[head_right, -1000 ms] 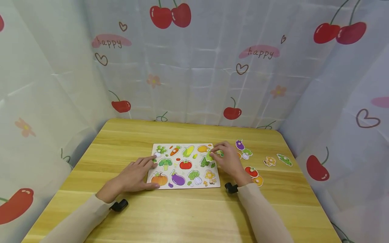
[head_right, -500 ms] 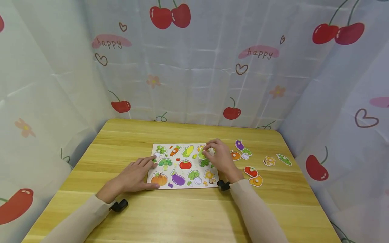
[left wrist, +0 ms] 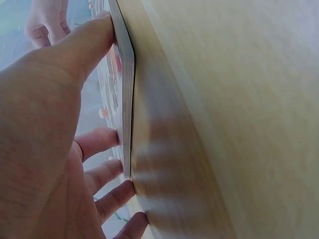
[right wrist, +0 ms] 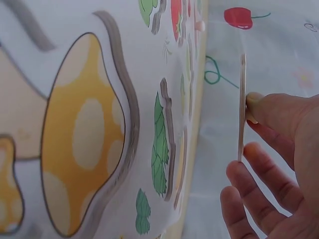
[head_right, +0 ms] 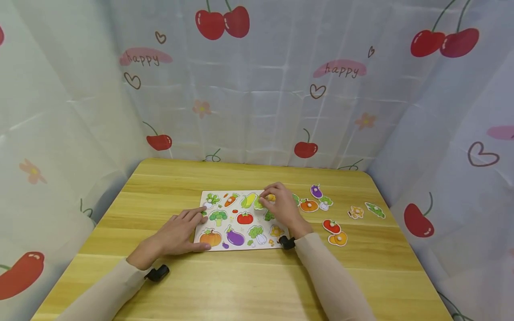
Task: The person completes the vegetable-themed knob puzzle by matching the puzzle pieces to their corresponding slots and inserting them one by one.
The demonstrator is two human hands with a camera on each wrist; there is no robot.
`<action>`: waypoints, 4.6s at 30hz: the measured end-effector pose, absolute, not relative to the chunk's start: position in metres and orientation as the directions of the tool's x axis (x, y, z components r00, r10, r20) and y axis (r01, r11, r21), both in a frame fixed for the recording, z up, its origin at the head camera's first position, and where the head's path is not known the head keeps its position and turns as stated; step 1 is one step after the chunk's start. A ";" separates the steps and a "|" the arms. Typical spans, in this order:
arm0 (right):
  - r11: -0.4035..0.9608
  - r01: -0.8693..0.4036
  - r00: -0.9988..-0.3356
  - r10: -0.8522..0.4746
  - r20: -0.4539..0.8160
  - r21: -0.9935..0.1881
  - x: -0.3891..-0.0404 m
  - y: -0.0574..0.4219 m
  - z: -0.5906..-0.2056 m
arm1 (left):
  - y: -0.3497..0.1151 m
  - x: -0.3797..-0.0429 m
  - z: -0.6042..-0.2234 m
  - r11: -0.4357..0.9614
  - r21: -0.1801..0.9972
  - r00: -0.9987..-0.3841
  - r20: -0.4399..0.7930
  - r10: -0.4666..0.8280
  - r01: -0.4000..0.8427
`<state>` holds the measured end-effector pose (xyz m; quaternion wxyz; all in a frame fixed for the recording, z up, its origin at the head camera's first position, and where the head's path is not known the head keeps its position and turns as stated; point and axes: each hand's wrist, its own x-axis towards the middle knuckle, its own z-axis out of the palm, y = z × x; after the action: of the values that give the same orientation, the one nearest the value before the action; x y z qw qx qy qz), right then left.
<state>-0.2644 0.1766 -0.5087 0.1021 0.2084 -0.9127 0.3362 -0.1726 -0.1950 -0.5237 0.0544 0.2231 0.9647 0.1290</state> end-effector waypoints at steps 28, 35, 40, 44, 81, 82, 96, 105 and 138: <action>0.678 -0.411 -0.911 -0.302 0.279 -0.609 -0.278 0.143 -0.515 | -0.194 -0.171 -0.520 0.859 0.272 -0.887 -0.039 0.460 0.433; 0.699 -0.374 -0.928 -0.282 0.245 -0.610 -0.281 0.139 -0.517 | -0.194 -0.170 -0.520 0.857 0.265 -0.885 -0.024 0.464 0.442; 0.714 -0.348 -0.938 -0.271 0.218 -0.607 -0.282 0.137 -0.517 | -0.194 -0.171 -0.521 0.856 0.270 -0.886 -0.020 0.463 0.441; 0.721 -0.342 -0.940 -0.273 0.207 -0.603 -0.283 0.135 -0.517 | -0.194 -0.171 -0.522 0.855 0.277 -0.887 -0.018 0.462 0.440; 0.761 -0.281 -0.958 -0.259 0.124 -0.585 -0.291 0.126 -0.518 | -0.194 -0.171 -0.522 0.862 0.266 -0.889 -0.040 0.456 0.431; 0.762 -0.281 -0.958 -0.259 0.123 -0.583 -0.291 0.126 -0.518 | -0.194 -0.171 -0.522 0.864 0.265 -0.890 -0.042 0.454 0.428; 0.775 -0.263 -0.963 -0.243 0.113 -0.575 -0.292 0.124 -0.520 | -0.195 -0.172 -0.524 0.863 0.264 -0.890 -0.035 0.455 0.431; 0.790 -0.234 -0.970 -0.227 0.085 -0.567 -0.292 0.121 -0.519 | -0.195 -0.172 -0.523 0.864 0.258 -0.889 -0.031 0.456 0.434; 0.800 -0.216 -0.972 -0.229 0.049 -0.560 -0.291 0.117 -0.515 | -0.194 -0.170 -0.524 0.854 0.281 -0.886 -0.026 0.463 0.438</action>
<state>-0.2910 0.1169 -0.5146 -0.0104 0.1173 -0.9485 0.2940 -0.1702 -0.1943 -0.5236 0.0463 0.2343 0.9617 0.1346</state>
